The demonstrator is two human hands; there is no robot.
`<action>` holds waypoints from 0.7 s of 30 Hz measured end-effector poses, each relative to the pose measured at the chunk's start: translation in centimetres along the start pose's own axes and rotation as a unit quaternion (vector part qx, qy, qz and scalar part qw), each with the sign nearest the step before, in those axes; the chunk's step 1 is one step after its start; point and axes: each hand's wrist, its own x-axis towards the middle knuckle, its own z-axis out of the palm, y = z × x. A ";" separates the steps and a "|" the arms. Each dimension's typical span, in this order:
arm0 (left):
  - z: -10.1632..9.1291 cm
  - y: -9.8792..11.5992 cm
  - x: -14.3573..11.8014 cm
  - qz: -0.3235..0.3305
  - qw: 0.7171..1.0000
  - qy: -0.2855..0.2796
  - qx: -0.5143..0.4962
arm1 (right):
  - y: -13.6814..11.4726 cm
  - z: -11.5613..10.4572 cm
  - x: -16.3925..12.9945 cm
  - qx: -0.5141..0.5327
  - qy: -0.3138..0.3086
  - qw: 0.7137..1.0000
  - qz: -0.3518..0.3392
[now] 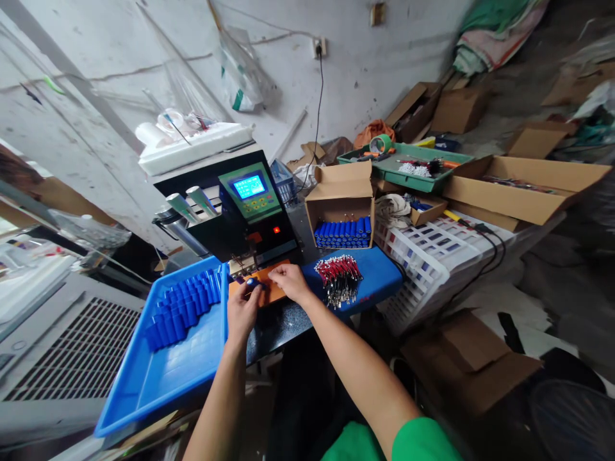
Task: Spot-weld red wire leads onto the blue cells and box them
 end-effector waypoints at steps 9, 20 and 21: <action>0.6 -1.1 0.0 0.016 0.995 0.004 0.096 | 0.1 0.5 0.2 -0.020 0.012 1.000 -0.006; 0.8 -1.3 -0.2 0.028 0.990 0.024 0.133 | 0.0 3.0 0.7 -0.013 0.015 1.000 -0.013; 0.8 -1.3 -0.3 0.030 0.990 0.024 0.133 | 0.1 3.1 0.8 -0.026 0.017 0.999 -0.015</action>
